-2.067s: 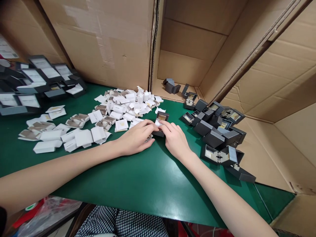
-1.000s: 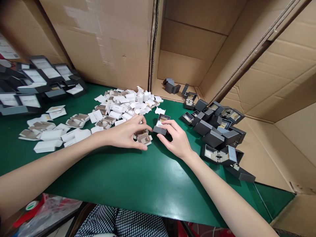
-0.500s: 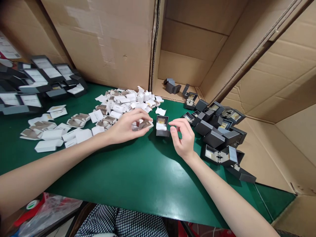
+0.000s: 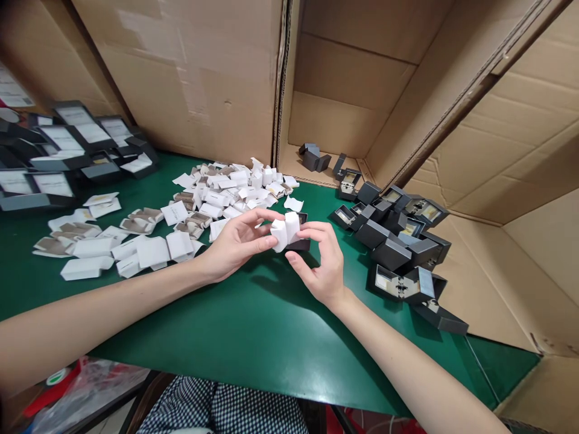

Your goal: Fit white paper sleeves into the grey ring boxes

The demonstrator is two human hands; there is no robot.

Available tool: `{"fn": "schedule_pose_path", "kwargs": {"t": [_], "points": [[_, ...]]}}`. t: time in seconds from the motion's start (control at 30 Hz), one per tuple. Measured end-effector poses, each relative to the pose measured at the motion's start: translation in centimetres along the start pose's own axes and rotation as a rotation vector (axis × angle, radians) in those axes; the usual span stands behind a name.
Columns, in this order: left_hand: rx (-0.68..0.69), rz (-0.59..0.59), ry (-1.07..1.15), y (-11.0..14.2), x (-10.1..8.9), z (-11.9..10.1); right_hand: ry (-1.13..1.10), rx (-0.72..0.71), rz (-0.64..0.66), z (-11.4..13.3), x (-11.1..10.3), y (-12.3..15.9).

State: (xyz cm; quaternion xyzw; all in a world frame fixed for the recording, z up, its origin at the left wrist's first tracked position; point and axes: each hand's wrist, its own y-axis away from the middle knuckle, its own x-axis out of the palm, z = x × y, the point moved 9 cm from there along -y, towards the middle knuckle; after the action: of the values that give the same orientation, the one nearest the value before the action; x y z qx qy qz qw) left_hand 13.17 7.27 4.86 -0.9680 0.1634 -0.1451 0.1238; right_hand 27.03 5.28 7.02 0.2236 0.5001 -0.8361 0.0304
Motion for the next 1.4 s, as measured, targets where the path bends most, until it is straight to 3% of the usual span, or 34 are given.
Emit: {"fn": "schedule_pose_path", "kwargs": {"t": [0.23, 0.5, 0.6, 0.73, 0.9, 1.1, 1.4], "points": [[0.100, -0.033, -0.145, 0.1, 0.3, -1.1, -0.037, 0.078, -0.035, -0.8, 0.2, 0.5], [0.215, 0.066, -0.202, 0.5, 1.0, -1.5, 0.006, -0.035, -0.040, 0.7, -0.1, -0.3], [0.277, 0.081, -0.392, 0.6, 1.0, -2.2, 0.056, -0.087, -0.063, 0.3, -1.0, -0.6], [0.334, 0.003, -0.780, 0.4, -0.3, -2.2, 0.143, -0.108, -0.143, -2.2, -2.9, -1.0], [0.249, 0.045, -0.905, -0.1, -1.5, 0.1, 0.237, -0.150, -0.126, -3.9, -3.9, -1.4], [0.095, 0.152, -0.786, -0.2, -1.2, 1.9, 0.234, -0.255, 0.133, -1.9, -1.0, -1.0], [-0.133, 0.255, -0.633, -0.5, -1.3, 2.8, 0.123, -0.309, 0.282, -0.6, 0.8, -0.2]]}}
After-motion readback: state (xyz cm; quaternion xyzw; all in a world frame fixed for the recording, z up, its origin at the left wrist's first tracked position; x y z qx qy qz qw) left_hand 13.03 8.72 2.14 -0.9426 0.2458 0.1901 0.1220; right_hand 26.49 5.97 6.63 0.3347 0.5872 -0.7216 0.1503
